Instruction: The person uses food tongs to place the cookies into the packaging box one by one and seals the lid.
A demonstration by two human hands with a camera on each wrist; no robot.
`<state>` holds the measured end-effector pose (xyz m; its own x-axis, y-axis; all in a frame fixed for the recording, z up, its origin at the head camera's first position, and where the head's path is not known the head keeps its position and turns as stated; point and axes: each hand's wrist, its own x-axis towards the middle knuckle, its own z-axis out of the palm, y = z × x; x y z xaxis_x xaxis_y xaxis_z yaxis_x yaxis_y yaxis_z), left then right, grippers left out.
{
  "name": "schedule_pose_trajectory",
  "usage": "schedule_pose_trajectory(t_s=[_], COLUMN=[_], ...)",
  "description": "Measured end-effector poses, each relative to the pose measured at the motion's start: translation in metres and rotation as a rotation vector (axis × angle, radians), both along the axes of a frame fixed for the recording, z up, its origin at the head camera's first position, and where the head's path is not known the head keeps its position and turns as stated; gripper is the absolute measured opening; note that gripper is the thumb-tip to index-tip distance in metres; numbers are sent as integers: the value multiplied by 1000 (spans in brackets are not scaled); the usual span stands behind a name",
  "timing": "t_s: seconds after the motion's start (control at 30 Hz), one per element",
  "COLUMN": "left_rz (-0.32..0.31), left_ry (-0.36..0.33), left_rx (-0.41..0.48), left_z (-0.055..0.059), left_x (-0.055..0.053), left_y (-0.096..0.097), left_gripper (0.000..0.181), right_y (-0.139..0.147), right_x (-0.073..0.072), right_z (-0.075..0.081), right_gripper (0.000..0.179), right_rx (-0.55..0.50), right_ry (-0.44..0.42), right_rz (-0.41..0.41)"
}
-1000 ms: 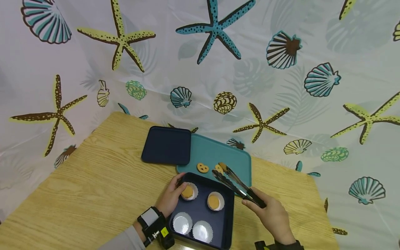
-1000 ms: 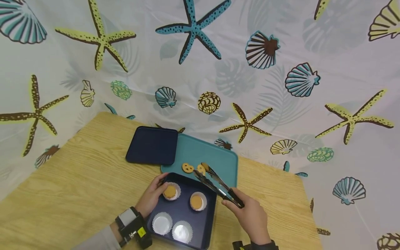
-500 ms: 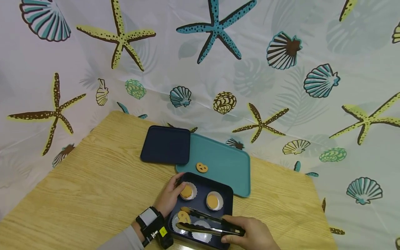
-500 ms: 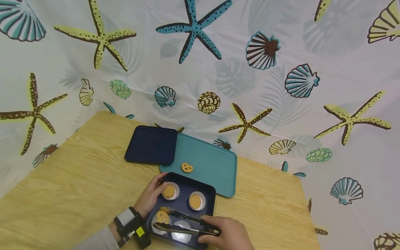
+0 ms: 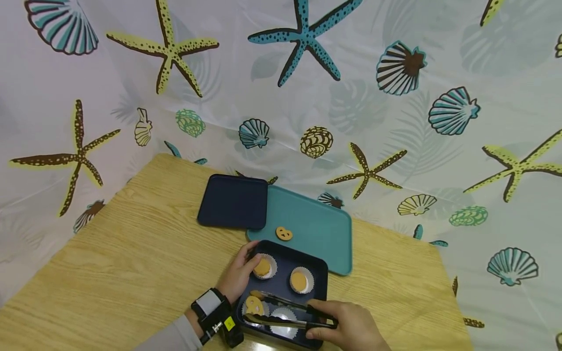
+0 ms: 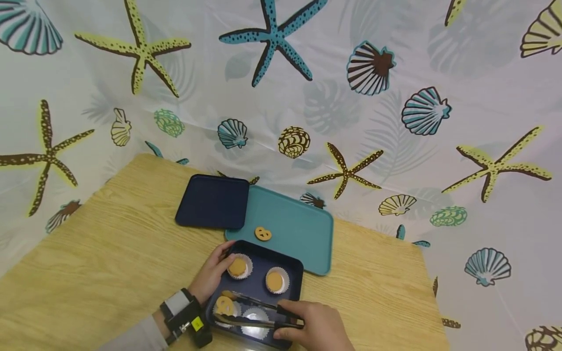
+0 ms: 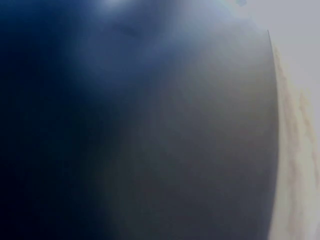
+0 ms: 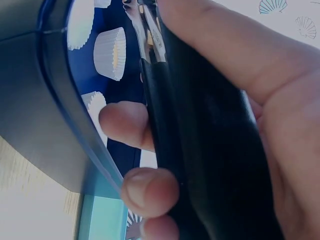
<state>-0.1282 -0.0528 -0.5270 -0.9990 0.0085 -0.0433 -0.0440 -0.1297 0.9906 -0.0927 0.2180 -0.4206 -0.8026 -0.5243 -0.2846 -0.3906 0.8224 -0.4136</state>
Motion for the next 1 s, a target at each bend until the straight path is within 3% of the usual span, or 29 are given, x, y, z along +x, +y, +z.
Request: schedule_pose_trajectory(t_s=[0.77,1.0], left_rz=[1,1], left_ry=[-10,-12], left_rx=[0,-8], left_z=[-2,-4], left_x=[-1,-2], left_y=[0,0], left_gripper=[51,51], right_y=[-1,10], right_x=[2,-9], right_z=[4,23], right_gripper=[65,62], right_rx=[-14,31], right_ry=[13,168], right_rz=[-18,-212])
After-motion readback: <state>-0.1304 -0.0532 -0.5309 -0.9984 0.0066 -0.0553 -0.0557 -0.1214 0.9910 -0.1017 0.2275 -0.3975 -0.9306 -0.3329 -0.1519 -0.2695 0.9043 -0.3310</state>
